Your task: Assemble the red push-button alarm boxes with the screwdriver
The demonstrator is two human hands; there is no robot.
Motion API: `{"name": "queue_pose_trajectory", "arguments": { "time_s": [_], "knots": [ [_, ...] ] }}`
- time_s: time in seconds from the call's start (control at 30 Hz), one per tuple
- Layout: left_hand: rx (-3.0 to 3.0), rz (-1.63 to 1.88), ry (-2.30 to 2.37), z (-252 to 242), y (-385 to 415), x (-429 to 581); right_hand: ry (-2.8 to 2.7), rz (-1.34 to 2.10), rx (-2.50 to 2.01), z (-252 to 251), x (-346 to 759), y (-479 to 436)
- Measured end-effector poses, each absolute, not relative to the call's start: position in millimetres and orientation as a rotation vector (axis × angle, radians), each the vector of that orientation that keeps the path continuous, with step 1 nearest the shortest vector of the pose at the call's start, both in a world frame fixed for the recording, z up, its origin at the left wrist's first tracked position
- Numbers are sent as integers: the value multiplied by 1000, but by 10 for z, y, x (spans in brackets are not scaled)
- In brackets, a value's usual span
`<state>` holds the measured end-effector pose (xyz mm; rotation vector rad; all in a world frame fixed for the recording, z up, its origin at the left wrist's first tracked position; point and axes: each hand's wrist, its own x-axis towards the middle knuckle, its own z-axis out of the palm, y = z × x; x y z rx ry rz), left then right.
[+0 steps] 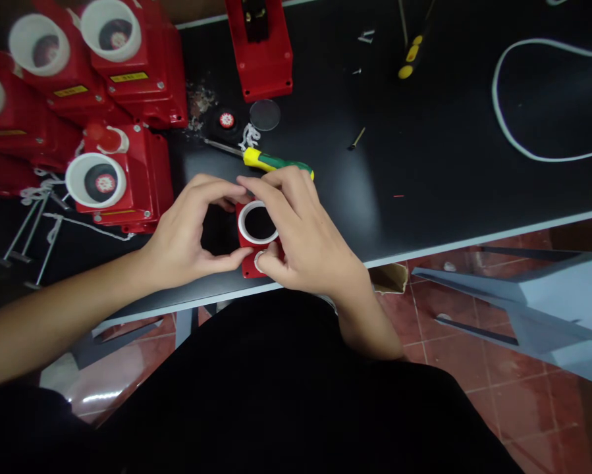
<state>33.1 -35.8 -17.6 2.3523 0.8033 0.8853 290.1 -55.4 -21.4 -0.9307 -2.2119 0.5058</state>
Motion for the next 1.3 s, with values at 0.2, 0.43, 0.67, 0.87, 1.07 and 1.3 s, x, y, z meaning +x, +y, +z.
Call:
{"name": "queue_pose_trajectory", "arguments": {
  "time_s": [0.2,0.43,0.67,0.87,1.07,1.3],
  "knots": [
    [2352,886,795,-182,-360,330,-2197,483,-993,-225,2860,-583],
    [2344,862,800,-197,-353,322,-2223,486,-989,-209,2884,-577],
    [2313,917,769,-213,-366,337,-2226,498,-851,-174,2919,-530],
    [2305,866,812,-228,-365,327,-2188,514,-939,-182,2884,-574],
    [2287,877,836,-240,-359,322,-2175,503,-971,-202,2860,-603],
    [2257,875,777,-205,-381,323,-2169,521,-965,-193,2863,-600]
  ]
}}
